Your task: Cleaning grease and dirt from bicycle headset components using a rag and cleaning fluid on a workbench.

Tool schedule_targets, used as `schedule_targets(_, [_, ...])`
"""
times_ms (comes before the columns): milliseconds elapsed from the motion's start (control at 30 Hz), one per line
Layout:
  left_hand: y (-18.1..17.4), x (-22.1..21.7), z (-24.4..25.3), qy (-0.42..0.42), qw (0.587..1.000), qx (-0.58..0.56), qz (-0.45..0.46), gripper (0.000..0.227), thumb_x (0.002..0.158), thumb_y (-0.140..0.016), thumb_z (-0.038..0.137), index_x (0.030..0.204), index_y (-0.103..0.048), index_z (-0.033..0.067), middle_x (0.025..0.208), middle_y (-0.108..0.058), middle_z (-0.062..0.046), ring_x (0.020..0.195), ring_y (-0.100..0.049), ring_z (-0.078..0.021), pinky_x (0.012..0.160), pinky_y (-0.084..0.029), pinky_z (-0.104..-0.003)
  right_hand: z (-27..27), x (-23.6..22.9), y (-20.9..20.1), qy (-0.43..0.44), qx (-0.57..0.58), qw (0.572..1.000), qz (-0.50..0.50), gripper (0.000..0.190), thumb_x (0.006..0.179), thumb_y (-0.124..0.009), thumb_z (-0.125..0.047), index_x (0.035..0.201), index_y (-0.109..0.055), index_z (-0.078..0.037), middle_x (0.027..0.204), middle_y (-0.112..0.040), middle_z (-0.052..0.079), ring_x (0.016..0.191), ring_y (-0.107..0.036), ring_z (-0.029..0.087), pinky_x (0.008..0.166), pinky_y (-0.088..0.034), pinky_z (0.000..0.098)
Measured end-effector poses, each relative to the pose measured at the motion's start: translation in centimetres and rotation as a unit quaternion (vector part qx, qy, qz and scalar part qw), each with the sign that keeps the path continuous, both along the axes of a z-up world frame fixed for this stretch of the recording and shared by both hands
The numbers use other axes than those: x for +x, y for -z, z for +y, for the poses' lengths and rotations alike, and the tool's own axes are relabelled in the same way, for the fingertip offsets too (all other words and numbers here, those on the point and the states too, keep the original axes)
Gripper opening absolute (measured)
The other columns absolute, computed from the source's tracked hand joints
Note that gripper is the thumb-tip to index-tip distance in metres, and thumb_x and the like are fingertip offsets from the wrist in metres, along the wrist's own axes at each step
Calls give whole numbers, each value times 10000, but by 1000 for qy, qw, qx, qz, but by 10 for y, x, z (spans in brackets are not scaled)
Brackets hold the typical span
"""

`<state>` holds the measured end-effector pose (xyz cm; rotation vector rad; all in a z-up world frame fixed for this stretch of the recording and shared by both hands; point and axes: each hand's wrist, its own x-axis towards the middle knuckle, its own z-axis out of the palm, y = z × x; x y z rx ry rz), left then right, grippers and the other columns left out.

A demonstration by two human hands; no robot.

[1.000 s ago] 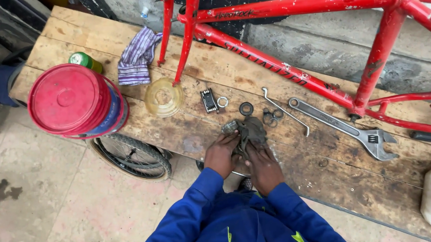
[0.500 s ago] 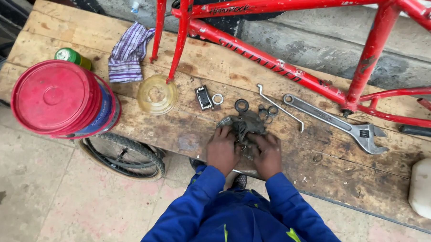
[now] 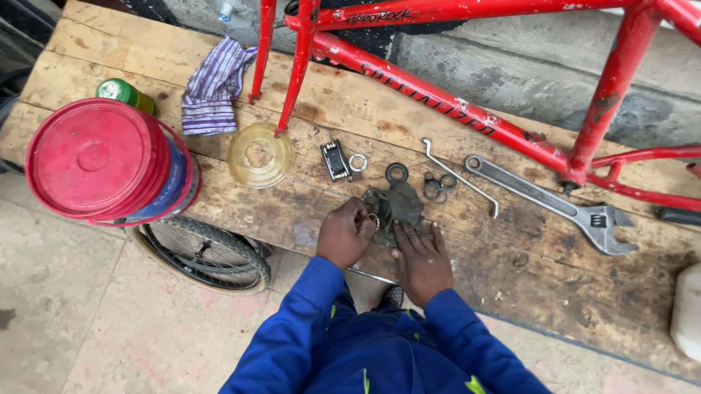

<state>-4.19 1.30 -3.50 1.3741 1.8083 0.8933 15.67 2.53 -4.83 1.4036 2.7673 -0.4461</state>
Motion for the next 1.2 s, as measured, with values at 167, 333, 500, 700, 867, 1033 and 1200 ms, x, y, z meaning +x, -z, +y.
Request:
schedule_targets(167, [3, 2, -3, 13, 999, -2, 38, 142, 871, -605, 197, 963, -567, 96, 855, -678, -170, 840, -701, -397, 654, -595, -482, -13, -1, -23, -27, 1, 999, -31, 502, 1055, -310, -363, 1499, -350, -130, 1343, -526, 91, 1319, -448, 254, 1249, -71, 522])
schedule_targets(333, [0, 2, -2, 29, 998, -17, 56, 160, 892, -601, 210, 999, -576, 93, 871, -689, -177, 839, -708, -379, 662, -601, -473, -4, -8, -25, -9, 17, 998, -53, 500, 1068, -270, -408, 1451, -434, -131, 1308, -587, 82, 1302, -484, 250, 1266, -40, 525])
schedule_targets(500, [-4, -2, 3, 40, 996, -39, 68, 154, 884, -580, 230, 977, -567, 109, 853, -674, -187, 819, -698, -392, 660, -594, -502, -4, 5, -23, -28, 29, 997, -69, 423, 1036, -344, -422, 1282, -593, -186, 1250, -612, 16, 1361, -422, 224, 1274, -92, 531])
schedule_targets(700, [-1, 2, -1, 28, 996, -46, 70, 152, 878, -588, 243, 978, -576, 129, 859, -685, -174, 820, -706, -382, 663, -597, -485, 14, 11, 45, -33, 156, 978, 133, 147, 829, -637, -202, 915, -733, -132, 886, -576, 18, 1045, -540, 222, 933, -482, 409])
schedule_targets(867, [-13, 0, -2, 36, 996, -50, 68, 144, 879, -558, 220, 979, -575, 117, 870, -681, -185, 839, -701, -393, 695, -594, -504, 35, 5, 0, 138, -52, 930, 338, 98, 790, -781, -138, 826, -728, -65, 743, -574, 94, 788, -625, 292, 754, -539, 432])
schedule_targets(1033, [-14, 0, 0, 37, 995, -65, 72, 157, 857, -570, 255, 968, -570, 144, 890, -693, -162, 860, -705, -376, 733, -592, -499, 41, 25, 14, 274, -140, 860, 408, 154, 783, -847, -120, 839, -711, -72, 595, -551, 65, 638, -578, 165, 587, -483, 356])
schedule_targets(1200, [-15, -1, 0, 31, 995, -63, 71, 150, 858, -576, 240, 979, -574, 151, 913, -695, -152, 875, -706, -364, 745, -588, -496, 35, 19, 3, 364, -161, 837, 376, 206, 911, -733, -124, 1069, -647, -23, 815, -687, 151, 759, -659, 237, 660, -514, 390])
